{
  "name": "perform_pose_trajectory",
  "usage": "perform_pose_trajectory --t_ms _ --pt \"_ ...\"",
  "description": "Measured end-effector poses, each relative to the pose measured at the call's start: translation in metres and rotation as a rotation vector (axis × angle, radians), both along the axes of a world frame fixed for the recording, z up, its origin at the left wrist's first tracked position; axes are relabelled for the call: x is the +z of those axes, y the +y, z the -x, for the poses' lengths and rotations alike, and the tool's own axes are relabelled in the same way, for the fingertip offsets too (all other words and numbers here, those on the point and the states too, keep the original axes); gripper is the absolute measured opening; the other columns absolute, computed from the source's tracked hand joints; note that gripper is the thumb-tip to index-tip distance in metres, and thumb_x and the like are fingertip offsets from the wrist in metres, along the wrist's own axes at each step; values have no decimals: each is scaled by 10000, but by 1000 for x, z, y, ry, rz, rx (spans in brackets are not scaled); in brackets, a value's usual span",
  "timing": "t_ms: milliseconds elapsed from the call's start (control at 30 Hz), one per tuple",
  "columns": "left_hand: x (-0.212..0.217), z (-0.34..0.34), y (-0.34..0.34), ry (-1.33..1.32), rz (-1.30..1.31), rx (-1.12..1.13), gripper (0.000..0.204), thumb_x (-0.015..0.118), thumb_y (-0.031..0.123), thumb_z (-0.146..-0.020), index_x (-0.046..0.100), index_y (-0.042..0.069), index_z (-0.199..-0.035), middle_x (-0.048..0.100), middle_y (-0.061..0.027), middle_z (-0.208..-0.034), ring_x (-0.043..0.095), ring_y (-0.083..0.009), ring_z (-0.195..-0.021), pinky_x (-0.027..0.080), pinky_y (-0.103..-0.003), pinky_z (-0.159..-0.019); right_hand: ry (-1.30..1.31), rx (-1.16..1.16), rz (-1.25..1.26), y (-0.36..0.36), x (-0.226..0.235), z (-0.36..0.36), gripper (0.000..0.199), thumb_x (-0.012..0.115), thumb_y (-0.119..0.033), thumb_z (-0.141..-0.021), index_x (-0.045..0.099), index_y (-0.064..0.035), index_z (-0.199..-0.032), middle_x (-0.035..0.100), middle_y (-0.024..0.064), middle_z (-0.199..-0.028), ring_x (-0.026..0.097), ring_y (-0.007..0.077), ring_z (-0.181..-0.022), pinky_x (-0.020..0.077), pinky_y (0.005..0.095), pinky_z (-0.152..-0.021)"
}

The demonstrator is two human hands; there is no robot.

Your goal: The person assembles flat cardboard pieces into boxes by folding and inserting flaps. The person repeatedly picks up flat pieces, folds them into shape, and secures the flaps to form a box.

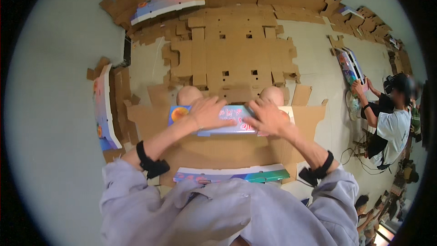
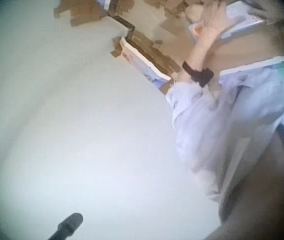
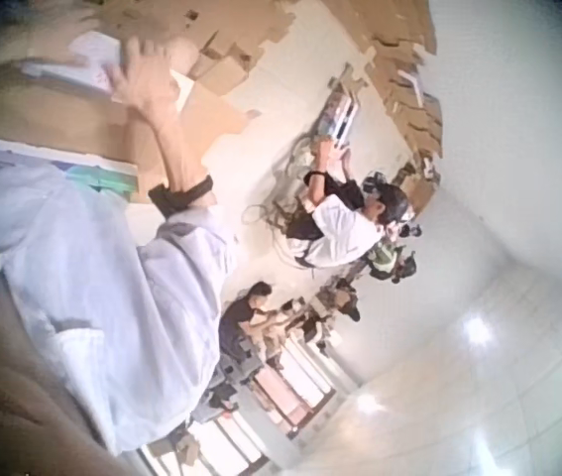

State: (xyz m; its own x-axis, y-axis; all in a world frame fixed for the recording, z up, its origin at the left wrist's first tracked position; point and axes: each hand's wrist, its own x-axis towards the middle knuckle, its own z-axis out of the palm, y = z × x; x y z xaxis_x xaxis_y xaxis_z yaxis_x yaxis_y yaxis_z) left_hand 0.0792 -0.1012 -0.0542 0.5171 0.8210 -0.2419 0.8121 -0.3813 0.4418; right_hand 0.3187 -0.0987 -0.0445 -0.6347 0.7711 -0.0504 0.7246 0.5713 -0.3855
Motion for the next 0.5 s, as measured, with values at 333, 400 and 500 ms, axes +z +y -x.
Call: perform_pose_trajectory --t_ms 333,400,500 --pt "-19 -9 2 29 -173 129 611 510 634 -768 593 32 -831 631 -170 -695 633 -342 -635 480 -455 -570 90 -65 -201 10 -32 23 279 552 -301 -869 510 -36 -791 548 140 -653 579 319 -623 469 418 -560" --pt "-17 -13 4 14 -265 142 592 520 617 -770 596 33 -829 631 -180 -710 633 -346 -634 480 -453 -568 120 -71 -168 9 -38 19 272 555 -287 -867 505 -36 -776 543 135 -651 574 320 -621 465 421 -557" --pt "-21 -11 12 35 -197 129 589 523 617 -763 598 38 -841 618 -176 -698 632 -345 -652 475 -459 -565 128 -101 -165 23 -34 19 251 576 -261 -854 523 -26 -785 550 144 -707 572 330 -669 462 428 -589"
